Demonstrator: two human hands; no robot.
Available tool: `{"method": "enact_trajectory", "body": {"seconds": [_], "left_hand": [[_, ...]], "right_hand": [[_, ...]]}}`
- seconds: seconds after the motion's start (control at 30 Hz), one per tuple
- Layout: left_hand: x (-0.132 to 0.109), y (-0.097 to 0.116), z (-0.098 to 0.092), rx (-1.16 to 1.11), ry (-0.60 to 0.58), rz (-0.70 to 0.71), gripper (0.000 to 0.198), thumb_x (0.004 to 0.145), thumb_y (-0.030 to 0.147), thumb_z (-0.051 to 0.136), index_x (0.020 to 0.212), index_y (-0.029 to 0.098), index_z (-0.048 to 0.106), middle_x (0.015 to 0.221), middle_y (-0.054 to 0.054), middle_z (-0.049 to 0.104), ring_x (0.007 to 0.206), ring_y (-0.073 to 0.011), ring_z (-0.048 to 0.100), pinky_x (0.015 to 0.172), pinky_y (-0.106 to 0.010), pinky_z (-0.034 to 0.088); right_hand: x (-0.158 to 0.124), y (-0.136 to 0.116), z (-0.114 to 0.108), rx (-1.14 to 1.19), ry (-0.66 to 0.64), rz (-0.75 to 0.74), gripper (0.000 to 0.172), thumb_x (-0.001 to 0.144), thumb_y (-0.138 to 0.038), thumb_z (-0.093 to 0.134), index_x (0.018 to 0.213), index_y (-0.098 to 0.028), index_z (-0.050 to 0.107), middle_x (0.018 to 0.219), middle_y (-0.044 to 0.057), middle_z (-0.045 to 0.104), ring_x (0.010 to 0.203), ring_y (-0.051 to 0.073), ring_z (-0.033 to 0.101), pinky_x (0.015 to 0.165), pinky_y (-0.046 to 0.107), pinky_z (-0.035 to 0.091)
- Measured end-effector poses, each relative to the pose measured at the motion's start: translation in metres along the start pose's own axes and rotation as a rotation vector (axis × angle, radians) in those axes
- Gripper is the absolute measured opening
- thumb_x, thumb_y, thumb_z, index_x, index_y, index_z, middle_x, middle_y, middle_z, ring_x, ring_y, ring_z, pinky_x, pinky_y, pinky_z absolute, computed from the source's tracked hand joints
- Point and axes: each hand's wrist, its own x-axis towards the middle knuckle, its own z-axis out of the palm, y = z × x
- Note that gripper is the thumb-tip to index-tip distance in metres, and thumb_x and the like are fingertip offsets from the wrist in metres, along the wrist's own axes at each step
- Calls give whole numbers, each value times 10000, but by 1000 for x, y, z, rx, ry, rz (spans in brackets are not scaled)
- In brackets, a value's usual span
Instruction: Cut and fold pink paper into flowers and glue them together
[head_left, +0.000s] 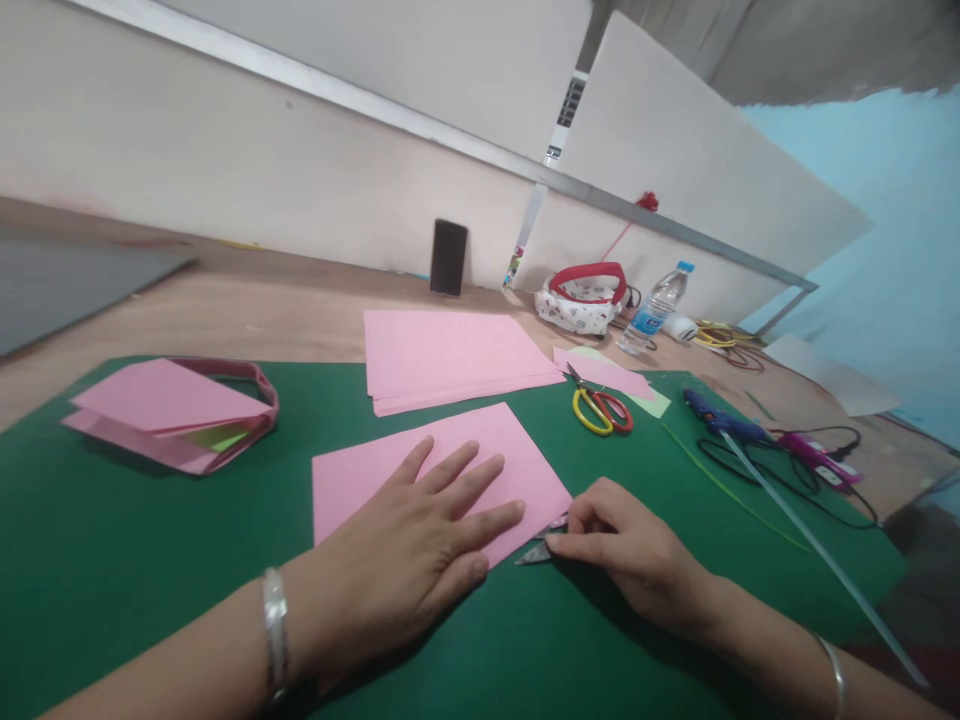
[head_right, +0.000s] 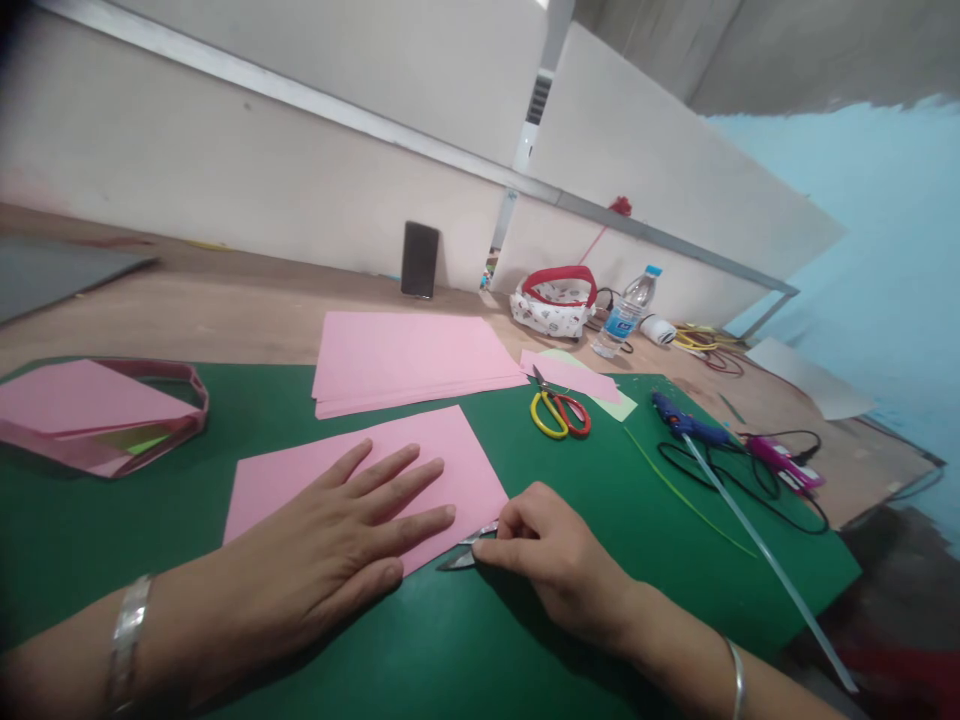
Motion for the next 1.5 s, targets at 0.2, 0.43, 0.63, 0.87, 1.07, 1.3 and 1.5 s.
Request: {"method": "enact_trajectory", "body": {"seconds": [0.2, 0.43, 0.63, 0.87, 1.07, 1.3, 1.5], "left_hand": [[0, 0, 2, -4, 21, 8, 439, 939, 441, 295, 1375, 405, 325, 1512, -48, 266, 1372, -352, 193, 1043, -648, 139], [2, 2, -1, -18, 1, -5, 435, 937, 446, 286, 1366, 406, 343, 1512, -39, 258, 1375, -351, 177, 1042, -659, 136], [2, 3, -3, -32, -23, -15, 434, 936, 455, 280, 1364, 414, 344, 1513, -31, 245, 1376, -348, 169, 1043, -662, 130], [2, 4, -5, -25, -46, -24, 437, 937, 455, 270, 1366, 408, 345, 1516, -43, 232, 1378, -344, 156, 1050, -657, 118], [1, 3, -4, -11, -49, -17, 443, 938, 459, 263, 1373, 409, 327, 1520, -49, 219, 1379, -342, 149, 1049, -656, 124], [3, 3, -3, -23, -30, -10, 451, 936, 475, 257, 1376, 401, 324, 1519, -34, 232, 1382, -333, 150, 1055, -649, 121], [1, 2, -3, -37, -18, 5, 450, 945, 468, 234, 1381, 390, 316, 1519, -22, 234, 1388, -303, 151, 1074, -616, 100]], "right_hand": [[2, -7, 9, 11, -37, -63, 276, 805, -434, 624, 714, -182, 557, 746, -25, 507, 696, 129, 472, 621, 253, 366], [-1, -6, 12, 44, -45, -55, 288, 818, -435, 614, 698, -183, 543, 749, -29, 494, 711, 127, 460, 643, 251, 357], [-9, -4, 14, 80, -32, 16, 298, 814, -439, 616, 689, -182, 535, 747, -28, 479, 698, 126, 447, 624, 252, 348], [-10, -7, 14, 47, -32, 6, 298, 822, -426, 609, 680, -177, 530, 751, -25, 487, 696, 125, 447, 622, 252, 345], [-10, -8, 15, 0, -20, -32, 300, 827, -439, 595, 687, -179, 536, 743, -22, 493, 705, 132, 456, 632, 255, 352], [-11, -8, 18, 24, 27, -8, 278, 824, -434, 596, 708, -186, 547, 746, -17, 504, 702, 137, 472, 629, 258, 364], [-6, -13, 29, 33, 30, -61, 293, 814, -434, 608, 686, -182, 528, 728, -24, 506, 704, 132, 468, 631, 254, 358]]}}
